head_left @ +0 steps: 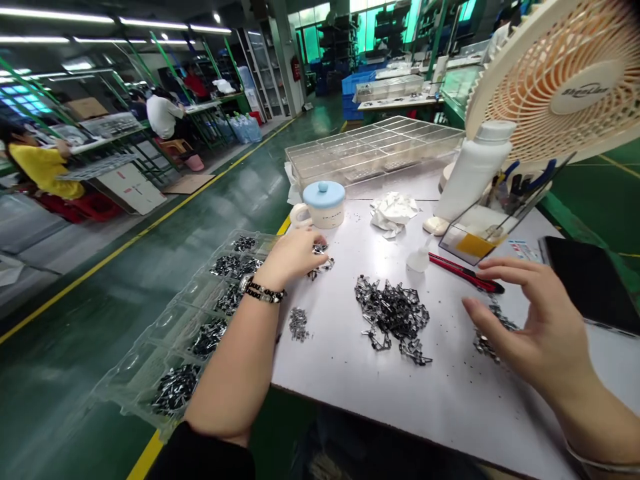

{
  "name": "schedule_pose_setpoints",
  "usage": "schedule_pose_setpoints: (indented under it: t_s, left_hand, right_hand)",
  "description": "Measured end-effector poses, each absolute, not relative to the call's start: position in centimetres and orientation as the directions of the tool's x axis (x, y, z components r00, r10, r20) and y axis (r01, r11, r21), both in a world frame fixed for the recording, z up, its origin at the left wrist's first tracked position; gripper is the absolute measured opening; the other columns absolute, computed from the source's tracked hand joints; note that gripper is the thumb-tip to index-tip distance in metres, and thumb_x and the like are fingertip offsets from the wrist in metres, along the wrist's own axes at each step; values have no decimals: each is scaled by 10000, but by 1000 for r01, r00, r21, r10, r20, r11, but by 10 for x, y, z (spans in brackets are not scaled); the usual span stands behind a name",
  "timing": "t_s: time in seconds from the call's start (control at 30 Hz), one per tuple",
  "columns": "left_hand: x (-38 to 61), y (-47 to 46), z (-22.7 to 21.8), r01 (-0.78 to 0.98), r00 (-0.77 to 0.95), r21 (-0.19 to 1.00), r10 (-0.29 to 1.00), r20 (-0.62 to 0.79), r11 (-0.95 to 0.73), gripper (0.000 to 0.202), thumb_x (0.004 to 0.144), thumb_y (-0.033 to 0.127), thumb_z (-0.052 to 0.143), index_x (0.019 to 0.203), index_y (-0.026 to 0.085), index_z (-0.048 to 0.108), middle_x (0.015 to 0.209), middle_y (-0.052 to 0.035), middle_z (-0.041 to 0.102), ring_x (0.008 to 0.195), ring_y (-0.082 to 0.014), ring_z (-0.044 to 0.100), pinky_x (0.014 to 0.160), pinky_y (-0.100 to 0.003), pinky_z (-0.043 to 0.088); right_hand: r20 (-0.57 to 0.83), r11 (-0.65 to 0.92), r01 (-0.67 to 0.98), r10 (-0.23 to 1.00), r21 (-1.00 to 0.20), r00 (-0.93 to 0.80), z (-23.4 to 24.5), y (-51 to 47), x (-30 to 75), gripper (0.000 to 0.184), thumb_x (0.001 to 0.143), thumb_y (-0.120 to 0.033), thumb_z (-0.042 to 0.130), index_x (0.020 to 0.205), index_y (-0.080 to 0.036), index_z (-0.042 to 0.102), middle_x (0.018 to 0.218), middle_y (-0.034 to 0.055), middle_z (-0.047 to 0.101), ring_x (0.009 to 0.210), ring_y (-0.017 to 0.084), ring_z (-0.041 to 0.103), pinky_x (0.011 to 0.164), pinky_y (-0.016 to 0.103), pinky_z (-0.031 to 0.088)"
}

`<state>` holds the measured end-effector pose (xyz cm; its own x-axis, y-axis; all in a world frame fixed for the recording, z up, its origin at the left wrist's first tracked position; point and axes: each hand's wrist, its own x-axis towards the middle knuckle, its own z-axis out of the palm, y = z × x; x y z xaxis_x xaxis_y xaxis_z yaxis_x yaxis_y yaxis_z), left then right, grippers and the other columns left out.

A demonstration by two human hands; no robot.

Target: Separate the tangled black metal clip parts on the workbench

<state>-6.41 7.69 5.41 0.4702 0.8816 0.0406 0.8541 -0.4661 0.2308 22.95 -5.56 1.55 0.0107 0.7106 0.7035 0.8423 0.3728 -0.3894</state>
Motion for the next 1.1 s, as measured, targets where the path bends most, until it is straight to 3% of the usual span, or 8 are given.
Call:
schedule_pose_setpoints:
  t_s: [0.17,0.47,0.7,0.87,1.0,1.1]
  left_hand:
    - [-88,71,37,835,550,140,822,-148,-533,261,891,334,575,1060,136,594,1054,-71,618,937,-195,608,822,-403,522]
    - [-90,68,20,764,641,166,763,-85,-624,253,895,323,570,1064,137,594,1094,-79,610,988,-208,598,857,-422,513]
    - [-92,71,10,722,636,263,764,112,-640,259,883,302,583,1087,141,577,1112,-81,589,977,-206,591,847,-417,515]
    - [-89,64,24,653,593,328,730,340,-683,280,807,135,587,1084,169,570,1129,-85,526,962,-189,574,873,-399,524]
    - [-61,36,42,500,580,345,603,547,-794,403,817,137,564,1206,177,465,1141,-90,482,898,-149,575,814,-340,563]
    - [-27,7,44,323,626,301,441,643,-897,512,814,193,603,1275,213,380,1101,-67,509,921,-157,589,791,-319,583]
  right_hand:
    - [648,331,873,762,-359,-22,12,-53,229,291,796,-425,564,970,-192,565,1038,109,607,1031,300,570,925,502,415]
    - [585,281,893,811,-351,-25,8,-51,234,352,805,-510,507,1010,-230,564,1059,81,607,1036,294,574,921,503,406]
    - [572,300,872,820,-386,-29,9,-51,233,342,798,-495,529,1019,-237,567,1057,73,607,1031,274,570,914,476,419]
    - [567,319,838,824,-443,-14,13,-52,233,317,787,-445,577,1018,-228,578,1070,83,599,1052,280,559,938,495,401]
    - [522,389,751,850,-533,-70,16,-58,229,239,822,-369,581,1023,-239,580,1049,59,618,1012,214,592,865,372,483]
    - [414,442,585,890,-680,-191,17,-66,221,160,851,-319,566,997,-255,587,977,27,640,915,157,622,776,274,520]
